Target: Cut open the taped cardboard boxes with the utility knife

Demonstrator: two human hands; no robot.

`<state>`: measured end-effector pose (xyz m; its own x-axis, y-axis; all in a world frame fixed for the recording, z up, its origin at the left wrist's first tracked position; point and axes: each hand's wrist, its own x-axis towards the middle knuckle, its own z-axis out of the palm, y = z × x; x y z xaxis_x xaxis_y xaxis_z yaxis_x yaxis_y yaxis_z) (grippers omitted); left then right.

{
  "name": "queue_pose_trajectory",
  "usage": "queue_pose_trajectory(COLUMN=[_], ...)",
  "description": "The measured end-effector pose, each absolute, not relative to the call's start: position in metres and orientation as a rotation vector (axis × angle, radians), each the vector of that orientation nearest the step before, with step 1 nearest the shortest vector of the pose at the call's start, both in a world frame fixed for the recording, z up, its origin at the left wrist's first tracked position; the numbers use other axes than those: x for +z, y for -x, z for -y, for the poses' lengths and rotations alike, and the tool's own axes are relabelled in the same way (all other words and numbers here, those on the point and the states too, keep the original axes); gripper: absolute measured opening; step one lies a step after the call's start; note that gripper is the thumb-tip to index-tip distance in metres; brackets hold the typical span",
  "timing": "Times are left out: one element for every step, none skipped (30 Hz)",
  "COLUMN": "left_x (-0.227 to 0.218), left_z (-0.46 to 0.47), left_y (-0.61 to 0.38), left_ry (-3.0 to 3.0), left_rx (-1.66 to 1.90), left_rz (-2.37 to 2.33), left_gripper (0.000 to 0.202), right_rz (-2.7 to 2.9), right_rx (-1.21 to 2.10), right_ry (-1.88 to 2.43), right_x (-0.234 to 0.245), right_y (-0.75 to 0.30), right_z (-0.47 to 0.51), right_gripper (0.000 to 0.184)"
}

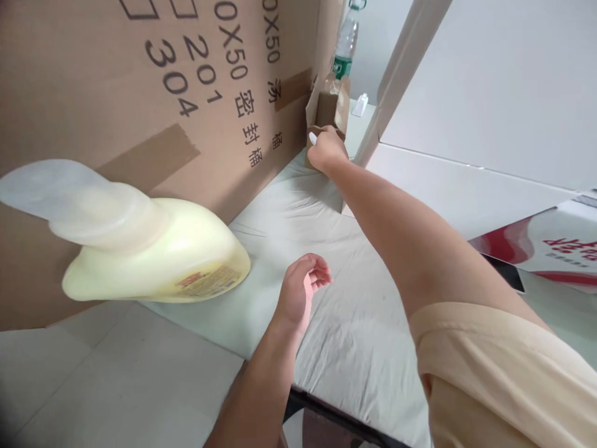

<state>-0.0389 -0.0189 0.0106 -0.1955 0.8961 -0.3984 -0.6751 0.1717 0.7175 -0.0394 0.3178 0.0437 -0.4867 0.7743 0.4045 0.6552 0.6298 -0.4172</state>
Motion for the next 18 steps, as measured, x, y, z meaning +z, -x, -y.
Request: queue_pose_trajectory(left_x=[0.011, 0.012, 0.012, 0.013, 0.013, 0.013, 0.013, 0.012, 0.012, 0.011, 0.009, 0.008, 0.008, 0.007, 0.007, 0.008, 0.009, 0.011], left_z=[0.020, 0.021, 0.022, 0.023, 0.024, 0.025, 0.025, 0.025, 0.025, 0.025, 0.024, 0.024, 0.022, 0.021, 0.020, 0.020, 0.019, 0.019], left_y=[0.039, 0.040, 0.040, 0.041, 0.041, 0.041, 0.041, 0.041, 0.041, 0.041, 0.041, 0.042, 0.044, 0.045, 0.046, 0.047, 0.046, 0.044], left_ry=[-0.311, -0.331, -0.343, -0.351, -0.359, -0.369, -0.383, -0.403, -0.426, -0.448, -0.462, -0.470, -0.451, -0.406, -0.355, -0.316, -0.293, -0.313], left_rx=[1.507, 1.575, 1.651, 1.722, 1.782, 1.831, 1.866, 1.891, 1.905, 1.918, 1.939, 1.969, 2.033, 2.130, 2.217, 2.266, 2.290, 2.282], left_rz=[-1.068, -1.111, -1.155, -1.197, -1.235, -1.273, -1.308, -1.339, -1.369, -1.403, -1.448, -1.495, -1.537, -1.565, -1.570, -1.554, -1.495, -1.384], left_gripper=[0.019, 0.018, 0.018, 0.019, 0.018, 0.018, 0.016, 0.016, 0.015, 0.013, 0.011, 0.007, 0.006, 0.015, 0.024, 0.028, 0.027, 0.026], right_rz=[2.293, 2.296, 2.299, 2.313, 2.331, 2.351, 2.371, 2.392, 2.423, 2.454, 2.472, 2.504, 2.528, 2.570, 2.590, 2.585, 2.564, 2.531], right_rx=[0.277, 0.287, 0.301, 0.293, 0.279, 0.263, 0.245, 0.223, 0.200, 0.178, 0.150, 0.145, 0.158, 0.214, 0.269, 0.308, 0.336, 0.346], right_ry=[1.158, 1.226, 1.291, 1.290, 1.263, 1.226, 1.186, 1.155, 1.125, 1.105, 1.094, 1.071, 1.045, 1.024, 1.022, 1.028, 1.028, 1.011], right_x=[0.045, 0.046, 0.049, 0.052, 0.056, 0.061, 0.066, 0.072, 0.080, 0.088, 0.097, 0.107, 0.116, 0.125, 0.132, 0.137, 0.139, 0.138], right_y=[0.036, 0.032, 0.028, 0.024, 0.019, 0.012, 0.003, -0.009, -0.024, -0.041, -0.062, -0.085, -0.110, -0.137, -0.164, -0.190, -0.215, -0.237], right_z=[-0.307, -0.294, -0.278, -0.261, -0.243, -0.223, -0.202, -0.180, -0.158, -0.135, -0.112, -0.089, -0.066, -0.043, -0.022, -0.002, 0.017, 0.034], right_gripper=[0.035, 0.034, 0.032, 0.030, 0.027, 0.025, 0.023, 0.022, 0.023, 0.022, 0.023, 0.024, 0.026, 0.029, 0.030, 0.030, 0.028, 0.026])
